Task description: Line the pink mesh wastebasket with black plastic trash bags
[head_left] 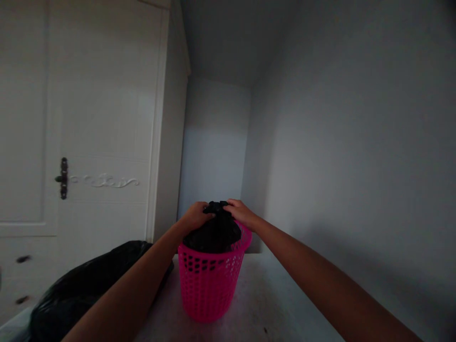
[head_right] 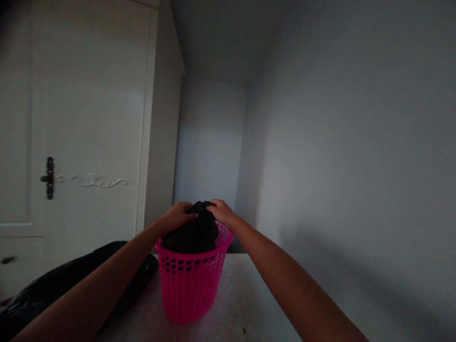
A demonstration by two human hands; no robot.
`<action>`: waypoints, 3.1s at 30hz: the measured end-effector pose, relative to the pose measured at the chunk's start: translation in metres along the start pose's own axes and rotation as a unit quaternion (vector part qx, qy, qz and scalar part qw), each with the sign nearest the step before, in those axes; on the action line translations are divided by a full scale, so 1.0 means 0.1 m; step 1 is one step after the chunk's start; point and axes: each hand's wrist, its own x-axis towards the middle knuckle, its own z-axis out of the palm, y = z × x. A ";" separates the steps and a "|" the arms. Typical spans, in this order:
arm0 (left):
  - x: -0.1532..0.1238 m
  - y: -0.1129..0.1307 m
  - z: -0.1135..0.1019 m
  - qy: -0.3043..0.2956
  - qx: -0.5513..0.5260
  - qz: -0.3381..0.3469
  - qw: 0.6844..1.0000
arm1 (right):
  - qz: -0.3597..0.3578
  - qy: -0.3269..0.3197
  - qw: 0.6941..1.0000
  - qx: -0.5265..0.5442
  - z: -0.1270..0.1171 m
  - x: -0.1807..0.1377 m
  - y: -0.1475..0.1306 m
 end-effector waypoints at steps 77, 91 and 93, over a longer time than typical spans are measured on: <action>-0.34 0.09 -0.29 0.018 -0.217 -0.078 0.973 | -0.230 0.109 0.939 -0.232 -0.21 -0.60 -0.06; -0.51 -0.21 -0.62 0.153 -0.256 -0.128 0.946 | 0.010 0.326 0.931 0.165 -0.44 -0.63 0.10; -0.60 -0.12 -0.67 0.150 -0.310 -0.112 0.932 | 0.019 0.307 0.929 0.208 -0.50 -0.68 0.03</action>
